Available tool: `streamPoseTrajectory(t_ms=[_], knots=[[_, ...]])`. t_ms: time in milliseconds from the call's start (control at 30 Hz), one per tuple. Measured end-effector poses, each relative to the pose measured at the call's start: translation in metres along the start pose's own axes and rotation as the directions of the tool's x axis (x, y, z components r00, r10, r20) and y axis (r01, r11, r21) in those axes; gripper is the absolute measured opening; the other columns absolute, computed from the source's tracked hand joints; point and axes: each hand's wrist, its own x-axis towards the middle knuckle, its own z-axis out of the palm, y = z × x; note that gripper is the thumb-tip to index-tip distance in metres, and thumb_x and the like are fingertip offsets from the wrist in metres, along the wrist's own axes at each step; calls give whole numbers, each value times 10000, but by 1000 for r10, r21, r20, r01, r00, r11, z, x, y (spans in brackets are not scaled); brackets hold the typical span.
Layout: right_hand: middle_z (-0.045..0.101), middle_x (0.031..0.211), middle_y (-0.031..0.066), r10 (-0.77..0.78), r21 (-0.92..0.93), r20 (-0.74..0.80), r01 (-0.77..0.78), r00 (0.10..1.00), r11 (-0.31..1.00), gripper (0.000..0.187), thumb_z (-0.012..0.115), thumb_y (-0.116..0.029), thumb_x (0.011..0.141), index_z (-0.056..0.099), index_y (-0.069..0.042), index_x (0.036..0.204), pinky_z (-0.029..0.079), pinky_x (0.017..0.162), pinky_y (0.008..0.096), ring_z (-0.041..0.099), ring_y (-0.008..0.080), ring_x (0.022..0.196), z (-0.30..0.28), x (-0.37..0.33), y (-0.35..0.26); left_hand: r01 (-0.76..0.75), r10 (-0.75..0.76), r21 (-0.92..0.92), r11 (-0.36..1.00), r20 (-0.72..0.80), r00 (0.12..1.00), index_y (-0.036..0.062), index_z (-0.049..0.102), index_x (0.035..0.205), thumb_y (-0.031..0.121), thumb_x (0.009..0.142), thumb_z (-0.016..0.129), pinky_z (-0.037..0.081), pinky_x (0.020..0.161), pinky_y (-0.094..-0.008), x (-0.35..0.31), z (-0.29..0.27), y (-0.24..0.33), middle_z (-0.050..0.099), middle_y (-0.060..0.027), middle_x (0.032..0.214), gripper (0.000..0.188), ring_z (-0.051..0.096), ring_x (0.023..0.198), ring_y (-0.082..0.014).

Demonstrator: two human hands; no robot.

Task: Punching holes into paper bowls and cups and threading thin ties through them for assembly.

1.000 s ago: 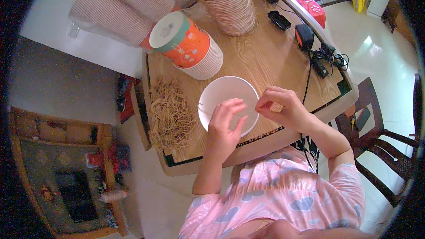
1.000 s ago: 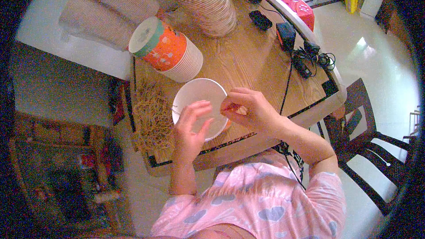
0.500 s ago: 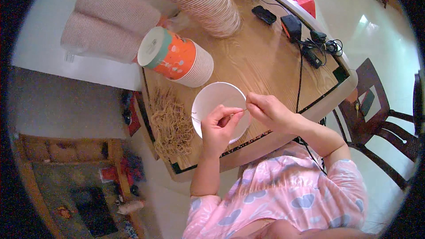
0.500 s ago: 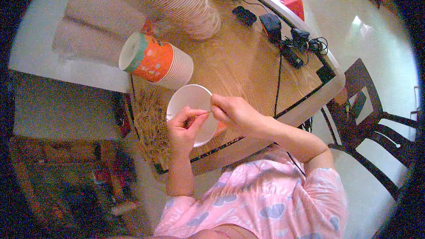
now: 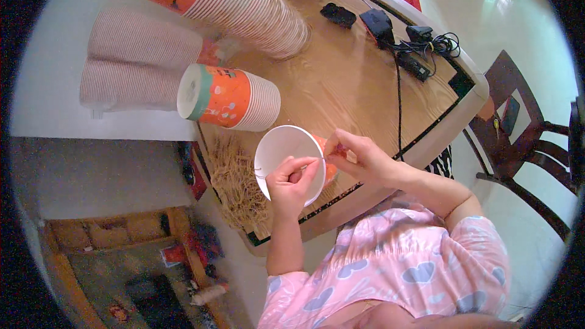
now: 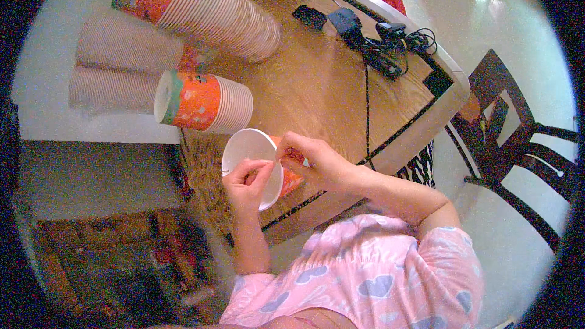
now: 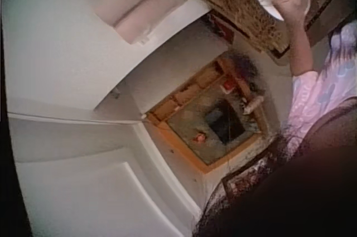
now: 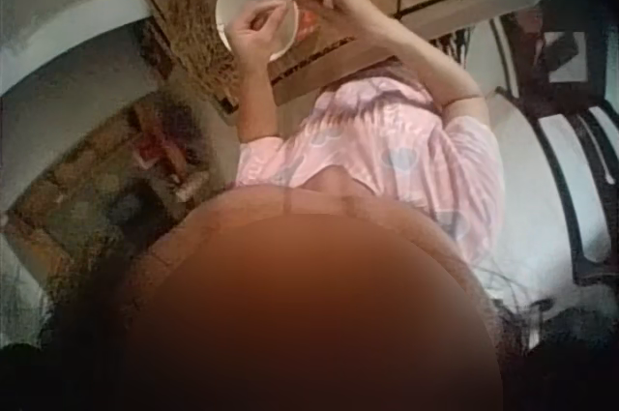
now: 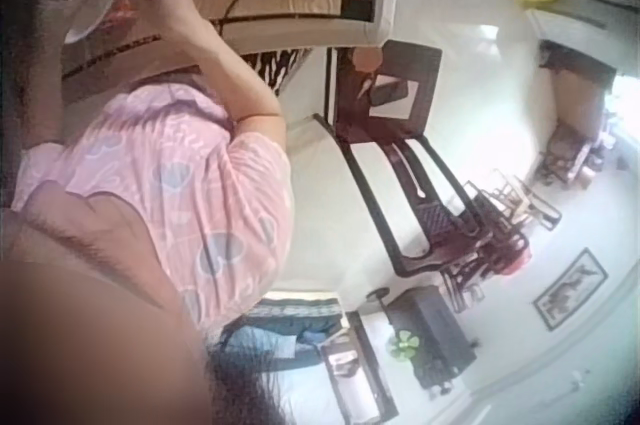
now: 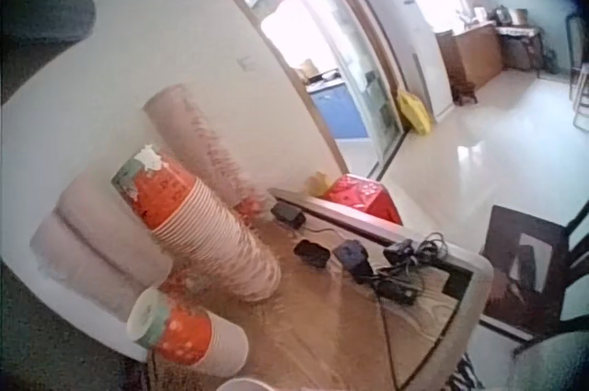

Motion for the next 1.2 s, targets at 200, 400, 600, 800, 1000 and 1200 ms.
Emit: streamPoseTrajectory(t_ms=[200, 400, 600, 800, 1000, 1200], knots=[[547, 807, 31, 97, -20, -69, -99, 993, 995, 83, 569, -43, 866, 513, -18, 922, 444, 669, 256, 522, 95, 747, 1, -20, 29, 145, -148, 37, 989, 86, 985, 15, 673, 785, -6, 734, 684, 210, 465, -195, -1, -12, -28, 382, 81, 618, 57, 274, 528, -13], [553, 791, 83, 86, 18, -90, -85, 992, 996, 110, 573, -40, 828, 515, -26, 920, 463, 677, 302, 551, 174, 732, 5, -23, 40, 185, -193, 64, 981, 157, 968, 1, 667, 790, -3, 736, 680, 228, 479, -193, -1, -10, -30, 388, 75, 620, 55, 283, 540, -18], [553, 813, 55, 98, 14, -67, -97, 993, 995, 123, 598, -53, 835, 527, -29, 933, 456, 676, 277, 536, 142, 739, 6, -22, 38, 195, -206, 74, 978, 194, 959, -5, 666, 798, -5, 740, 675, 239, 482, -189, 1, -7, -28, 422, 73, 638, 59, 298, 546, -16], [556, 800, 60, 104, 9, -58, -103, 993, 995, 152, 638, -81, 814, 542, -36, 921, 465, 654, 287, 541, 147, 731, 9, -20, 35, 203, -210, 54, 978, 219, 953, -13, 665, 786, -5, 749, 667, 255, 490, -181, 1, -5, -26, 445, 67, 645, 38, 313, 551, -15], [548, 794, 46, 41, -45, -71, -45, 997, 998, 145, 650, -79, 813, 550, -27, 904, 459, 610, 271, 531, 124, 727, 15, -19, 40, 192, -185, -19, 981, 191, 964, -2, 657, 892, 44, 751, 694, 347, 504, -221, -1, -2, -29, 502, 42, 673, 154, 403, 569, -49], [569, 784, 137, 244, -86, 37, -240, 969, 967, 170, 523, -191, 884, 501, -35, 950, 460, 631, 368, 569, 263, 735, 13, -24, 29, -14, -77, 536, 844, 147, 986, 27, 592, 794, 139, 740, 714, 416, 529, -299, -20, -4, 9, 527, -41, 705, 174, 507, 583, -154]])
